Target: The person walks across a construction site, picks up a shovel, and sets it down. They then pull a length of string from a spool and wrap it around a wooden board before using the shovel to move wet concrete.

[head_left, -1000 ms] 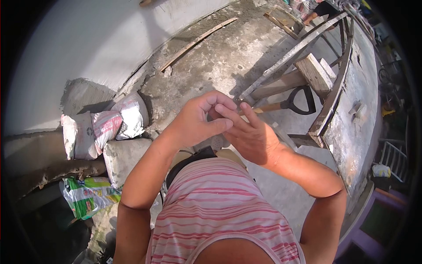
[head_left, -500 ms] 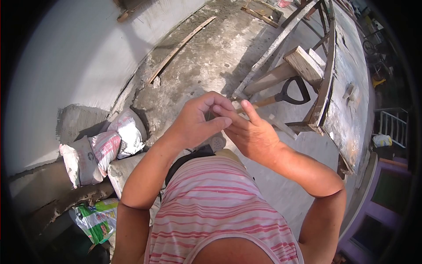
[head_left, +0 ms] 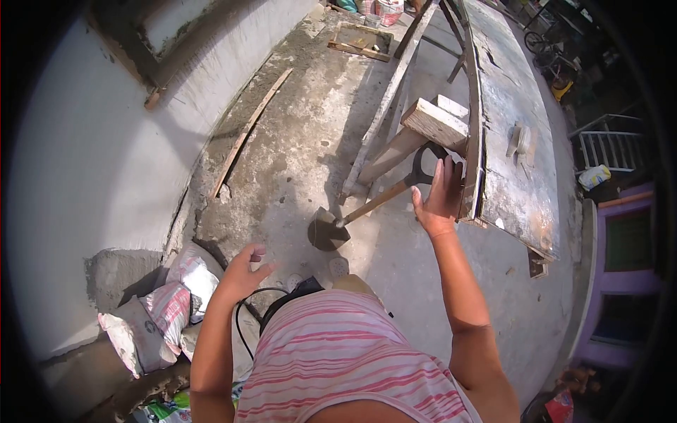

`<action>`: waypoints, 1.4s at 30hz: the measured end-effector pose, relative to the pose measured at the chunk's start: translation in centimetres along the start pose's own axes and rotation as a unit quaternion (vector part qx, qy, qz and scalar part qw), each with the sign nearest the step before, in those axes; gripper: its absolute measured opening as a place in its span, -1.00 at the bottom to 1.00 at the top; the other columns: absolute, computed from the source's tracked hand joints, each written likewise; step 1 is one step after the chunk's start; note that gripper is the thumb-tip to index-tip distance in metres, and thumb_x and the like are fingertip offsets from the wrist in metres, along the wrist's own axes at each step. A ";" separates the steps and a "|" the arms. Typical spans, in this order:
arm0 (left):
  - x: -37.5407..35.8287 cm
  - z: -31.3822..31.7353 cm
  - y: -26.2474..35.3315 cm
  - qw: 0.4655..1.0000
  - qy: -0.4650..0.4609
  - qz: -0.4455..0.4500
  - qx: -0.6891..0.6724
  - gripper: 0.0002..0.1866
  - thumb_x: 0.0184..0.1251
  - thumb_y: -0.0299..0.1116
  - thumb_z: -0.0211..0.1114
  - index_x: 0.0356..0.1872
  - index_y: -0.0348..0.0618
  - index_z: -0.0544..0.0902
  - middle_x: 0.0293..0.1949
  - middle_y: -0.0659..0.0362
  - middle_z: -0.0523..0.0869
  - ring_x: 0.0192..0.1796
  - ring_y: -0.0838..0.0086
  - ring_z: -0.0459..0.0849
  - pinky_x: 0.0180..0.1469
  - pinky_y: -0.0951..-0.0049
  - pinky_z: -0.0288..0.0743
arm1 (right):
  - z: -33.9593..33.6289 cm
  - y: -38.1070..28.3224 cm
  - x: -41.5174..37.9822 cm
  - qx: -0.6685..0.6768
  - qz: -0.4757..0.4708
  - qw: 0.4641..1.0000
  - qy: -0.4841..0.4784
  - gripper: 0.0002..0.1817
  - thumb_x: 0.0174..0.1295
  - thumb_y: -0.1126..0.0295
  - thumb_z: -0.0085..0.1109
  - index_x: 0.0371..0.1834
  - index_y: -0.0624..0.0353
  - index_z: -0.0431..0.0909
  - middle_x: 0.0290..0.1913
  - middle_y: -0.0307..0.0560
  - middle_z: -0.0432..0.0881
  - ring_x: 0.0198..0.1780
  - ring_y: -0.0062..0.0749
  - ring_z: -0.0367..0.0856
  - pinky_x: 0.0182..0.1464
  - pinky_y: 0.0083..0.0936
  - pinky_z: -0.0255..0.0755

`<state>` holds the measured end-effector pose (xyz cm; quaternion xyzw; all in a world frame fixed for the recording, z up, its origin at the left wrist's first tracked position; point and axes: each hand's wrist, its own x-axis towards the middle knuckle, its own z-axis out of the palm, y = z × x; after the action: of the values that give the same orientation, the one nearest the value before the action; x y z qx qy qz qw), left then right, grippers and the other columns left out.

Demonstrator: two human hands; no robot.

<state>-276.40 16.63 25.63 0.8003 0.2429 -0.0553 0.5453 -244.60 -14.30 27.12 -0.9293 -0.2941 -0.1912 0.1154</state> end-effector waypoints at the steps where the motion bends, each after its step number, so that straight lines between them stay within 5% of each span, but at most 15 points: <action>1: -0.6 -0.3 -1.4 0.998 0.005 -0.054 0.017 -0.44 0.21 -0.25 0.43 0.16 -0.34 0.48 0.04 -0.01 0.63 0.10 0.31 0.59 0.17 0.35 0.45 | 1.5 1.9 0.7 0.039 0.010 0.999 0.024 -0.08 0.08 0.27 0.32 0.45 0.40 0.04 0.49 0.34 0.02 0.51 0.31 -0.07 0.51 0.04 -0.16; 6: -4.0 0.1 -10.4 0.984 0.039 -0.172 -0.035 -0.41 0.22 -0.19 0.43 0.12 -0.44 0.49 -0.02 -0.07 0.67 0.00 0.28 0.66 0.08 0.35 0.52 | 2.2 1.3 0.9 -0.013 0.040 0.999 0.010 -0.06 0.07 0.23 0.33 0.45 0.41 0.02 0.48 0.39 0.03 0.50 0.30 -0.03 0.52 0.02 -0.16; 8: -4.9 0.2 -12.0 0.979 0.035 -0.195 -0.043 -0.41 0.23 -0.18 0.41 0.12 -0.46 0.49 -0.03 -0.09 0.68 -0.02 0.29 0.67 0.09 0.37 0.52 | 3.7 2.3 0.3 -0.035 0.039 0.997 0.050 -0.07 0.02 0.16 0.38 0.41 0.36 0.15 0.46 0.38 0.12 0.46 0.28 0.10 0.42 0.06 0.02; 15: -6.7 1.0 -15.7 0.970 0.065 -0.220 -0.078 -0.44 0.23 -0.19 0.39 0.10 -0.46 0.52 -0.08 -0.08 0.70 -0.04 0.31 0.68 0.07 0.40 0.51 | 6.7 6.7 2.5 -0.090 0.007 0.995 0.029 -0.10 0.01 0.14 0.38 0.38 0.36 0.21 0.37 0.36 0.29 0.37 0.25 0.26 0.36 0.00 0.19; 18: -7.3 1.4 -18.1 0.972 0.064 -0.217 -0.058 -0.44 0.24 -0.16 0.37 0.08 -0.46 0.53 -0.10 -0.07 0.70 -0.06 0.32 0.68 0.05 0.40 0.51 | 7.5 7.4 3.9 -0.015 0.014 0.999 0.037 -0.15 0.02 0.09 0.37 0.33 0.33 0.28 0.25 0.30 0.44 0.25 0.20 0.42 0.26 -0.02 0.31; 21: -8.2 1.4 -17.4 0.971 0.060 -0.228 -0.032 -0.41 0.24 -0.12 0.36 0.09 -0.48 0.52 -0.08 -0.10 0.69 -0.04 0.28 0.67 0.06 0.37 0.51 | 6.5 5.2 4.2 -0.133 0.133 0.982 -0.022 -0.27 0.02 0.06 0.35 0.23 0.25 0.39 0.04 0.18 0.55 0.06 0.13 0.54 0.10 -0.03 0.43; 26: -9.5 2.3 -22.4 0.962 0.060 -0.262 -0.054 -0.39 0.25 -0.11 0.36 0.10 -0.49 0.51 -0.04 -0.15 0.69 0.01 0.24 0.68 0.09 0.36 0.52 | 1.9 -0.9 1.3 0.061 0.101 0.993 -0.026 -0.53 0.13 0.25 0.36 -0.01 0.31 0.45 -0.19 0.23 0.59 -0.14 0.20 0.59 -0.07 -0.13 0.47; 28: -9.8 2.7 -23.4 0.958 0.057 -0.276 -0.057 -0.40 0.25 -0.10 0.36 0.09 -0.48 0.53 -0.04 -0.15 0.69 0.02 0.22 0.68 0.10 0.35 0.52 | -1.3 -4.5 0.8 0.168 0.105 0.969 -0.145 -0.59 0.18 0.32 0.31 0.01 0.33 0.46 -0.36 0.06 0.59 -0.28 -0.10 0.62 -0.20 -0.25 0.52; 29: -9.8 2.6 -23.6 0.960 0.052 -0.273 -0.037 -0.38 0.24 -0.08 0.36 0.10 -0.48 0.53 -0.03 -0.16 0.69 0.02 0.19 0.68 0.10 0.34 0.52 | -1.8 -6.1 0.5 0.169 0.101 0.969 -0.152 -0.59 0.18 0.32 0.31 0.01 0.33 0.46 -0.36 0.06 0.59 -0.28 -0.10 0.62 -0.20 -0.25 0.52; 31: -9.7 2.4 -23.3 0.956 0.048 -0.287 -0.041 -0.37 0.23 -0.05 0.35 0.10 -0.47 0.53 -0.01 -0.16 0.68 0.04 0.19 0.67 0.11 0.33 0.51 | -2.3 -9.0 -0.2 0.528 0.220 0.754 -0.323 -0.69 0.17 0.40 0.27 -0.07 0.25 0.47 -0.51 -0.06 0.56 -0.54 -0.23 0.59 -0.39 -0.34 0.52; 32: -9.6 2.0 -23.0 0.956 0.049 -0.286 -0.044 -0.36 0.23 -0.05 0.35 0.11 -0.47 0.53 -0.01 -0.17 0.68 0.05 0.18 0.67 0.12 0.33 0.51 | -2.4 -10.7 -0.7 0.527 0.217 0.752 -0.329 -0.69 0.17 0.40 0.27 -0.07 0.25 0.47 -0.51 -0.06 0.56 -0.54 -0.23 0.59 -0.39 -0.34 0.52; 34: -9.4 1.7 -24.5 0.955 0.060 -0.285 -0.054 -0.36 0.23 -0.05 0.36 0.11 -0.46 0.53 0.00 -0.17 0.67 0.06 0.19 0.66 0.12 0.33 0.50 | -2.7 -14.1 -1.6 0.697 0.315 0.529 -0.367 -0.74 0.15 0.48 0.23 -0.09 0.22 0.47 -0.52 -0.15 0.53 -0.64 -0.47 0.51 -0.54 -0.45 0.46; 42: -14.7 1.6 -28.7 0.933 0.105 -0.339 -0.064 -0.40 0.23 -0.05 0.35 0.05 -0.44 0.56 -0.03 -0.17 0.69 0.06 0.18 0.67 0.12 0.31 0.51 | -3.5 -20.8 1.4 0.714 0.299 0.549 -0.316 -0.75 0.14 0.48 0.21 -0.12 0.23 0.46 -0.56 -0.18 0.47 -0.70 -0.48 0.42 -0.63 -0.50 0.37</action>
<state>-301.91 18.54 5.92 0.6350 0.5584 -0.1370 0.5160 -256.86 1.94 33.00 -0.5762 -0.0569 0.4332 0.6907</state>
